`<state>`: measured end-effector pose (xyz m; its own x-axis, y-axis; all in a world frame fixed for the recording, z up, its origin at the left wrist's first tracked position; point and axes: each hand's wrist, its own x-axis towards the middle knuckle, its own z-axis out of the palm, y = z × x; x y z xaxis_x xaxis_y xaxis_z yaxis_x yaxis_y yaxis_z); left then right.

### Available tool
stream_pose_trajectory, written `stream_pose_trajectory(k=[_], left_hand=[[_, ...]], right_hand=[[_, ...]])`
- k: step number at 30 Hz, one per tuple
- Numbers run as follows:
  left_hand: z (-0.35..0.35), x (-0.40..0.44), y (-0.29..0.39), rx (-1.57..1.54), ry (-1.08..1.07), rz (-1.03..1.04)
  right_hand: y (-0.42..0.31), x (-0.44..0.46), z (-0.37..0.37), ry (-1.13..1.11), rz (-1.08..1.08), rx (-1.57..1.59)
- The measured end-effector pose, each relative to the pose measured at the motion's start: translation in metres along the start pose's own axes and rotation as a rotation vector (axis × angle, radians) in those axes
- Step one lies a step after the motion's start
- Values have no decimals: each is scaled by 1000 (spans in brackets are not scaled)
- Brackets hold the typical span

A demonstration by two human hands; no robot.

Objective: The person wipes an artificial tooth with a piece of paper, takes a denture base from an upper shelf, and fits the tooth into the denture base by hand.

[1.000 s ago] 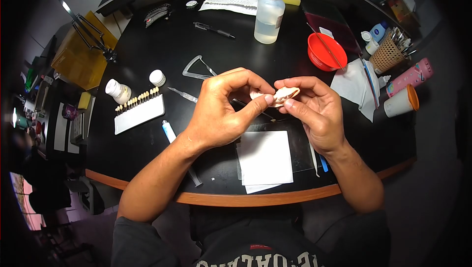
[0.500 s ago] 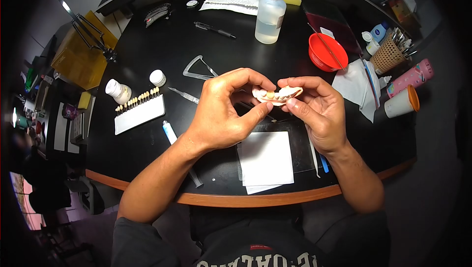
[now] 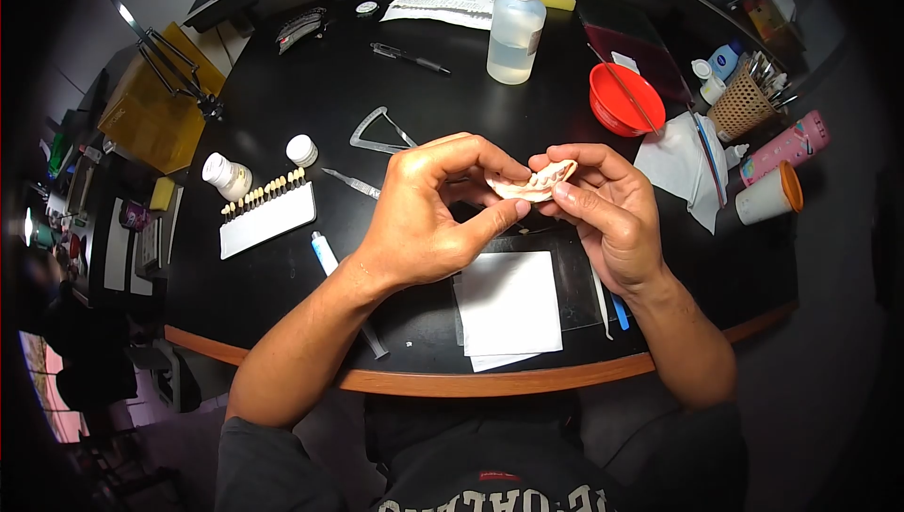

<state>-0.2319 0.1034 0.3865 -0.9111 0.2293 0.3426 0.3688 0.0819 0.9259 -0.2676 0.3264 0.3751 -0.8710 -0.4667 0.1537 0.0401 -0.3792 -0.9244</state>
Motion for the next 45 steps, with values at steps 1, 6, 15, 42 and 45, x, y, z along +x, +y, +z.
stream_pose_trajectory(k=[1,6,15,42,45], left_hand=[[0,0,-1,-4,9,4],[-4,0,-2,-6,-6,-11],[0,0,2,0,41,-2],[3,1,3,10,79,-28],[3,1,3,14,75,-28]], right_hand=[[0,0,0,2,1,3],[2,-1,3,-13,-28,-62],[3,-2,5,-14,-106,-115],[1,-1,3,-13,-143,-167],[0,-1,3,-12,-132,-161]])
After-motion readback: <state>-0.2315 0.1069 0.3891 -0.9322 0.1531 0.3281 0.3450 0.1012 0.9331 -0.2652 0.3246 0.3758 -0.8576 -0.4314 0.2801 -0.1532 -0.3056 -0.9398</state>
